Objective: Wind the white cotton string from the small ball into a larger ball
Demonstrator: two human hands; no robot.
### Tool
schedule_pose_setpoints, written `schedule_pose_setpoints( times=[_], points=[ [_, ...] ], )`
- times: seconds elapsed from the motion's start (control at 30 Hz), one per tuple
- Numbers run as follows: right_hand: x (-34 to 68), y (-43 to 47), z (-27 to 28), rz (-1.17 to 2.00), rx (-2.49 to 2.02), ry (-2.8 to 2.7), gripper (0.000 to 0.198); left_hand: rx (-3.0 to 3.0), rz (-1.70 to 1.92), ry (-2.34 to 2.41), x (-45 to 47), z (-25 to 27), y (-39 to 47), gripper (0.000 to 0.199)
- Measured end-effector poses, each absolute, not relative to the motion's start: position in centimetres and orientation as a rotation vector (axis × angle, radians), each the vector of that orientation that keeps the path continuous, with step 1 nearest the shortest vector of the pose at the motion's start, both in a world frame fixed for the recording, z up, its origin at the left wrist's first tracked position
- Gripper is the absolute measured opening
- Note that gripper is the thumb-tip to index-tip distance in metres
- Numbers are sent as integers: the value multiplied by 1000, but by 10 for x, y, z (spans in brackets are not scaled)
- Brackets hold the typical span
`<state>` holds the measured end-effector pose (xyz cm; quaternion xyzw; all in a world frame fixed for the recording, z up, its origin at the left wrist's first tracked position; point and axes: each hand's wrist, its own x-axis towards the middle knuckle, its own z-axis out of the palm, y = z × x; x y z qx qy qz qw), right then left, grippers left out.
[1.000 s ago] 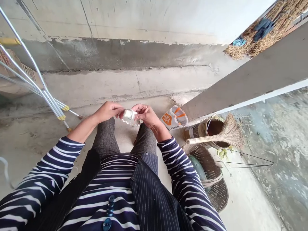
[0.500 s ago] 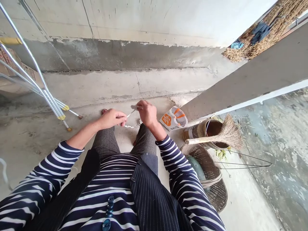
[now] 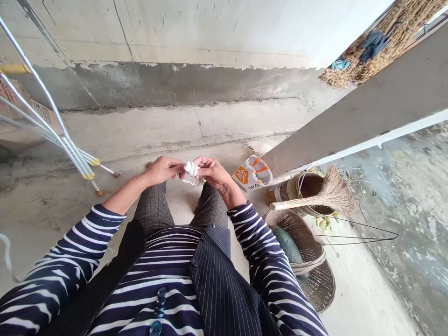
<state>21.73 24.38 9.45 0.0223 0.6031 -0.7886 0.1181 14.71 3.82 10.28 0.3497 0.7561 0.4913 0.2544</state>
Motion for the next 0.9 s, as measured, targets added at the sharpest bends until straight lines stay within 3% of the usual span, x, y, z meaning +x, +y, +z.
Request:
schedule_pose_setpoints(
  times=[0.2, 0.3, 0.43, 0.53, 0.6, 0.77, 0.9],
  points=[
    [212, 223, 90, -2579, 328, 2043, 41, 880, 1370, 2007, 165, 96, 46, 36],
    [210, 223, 93, -2494, 392, 2450, 30, 849, 1370, 1938, 170, 100, 40, 34],
    [215, 222, 99, -1744, 245, 3159, 3, 815, 1360, 1910, 171, 105, 26, 28],
    [222, 215, 102, -1159, 80, 3264, 15, 859, 1302, 2022, 168, 113, 16, 27],
    [227, 209, 102, -1056, -17, 3169, 18, 930, 1221, 2133, 167, 119, 10, 29],
    [232, 208, 98, -1589, -189, 2516, 11, 1039, 1123, 2340, 171, 127, 1, 29],
    [240, 215, 89, -1927, -165, 2105, 31, 954, 1182, 2291, 182, 117, 4, 28]
  ],
)
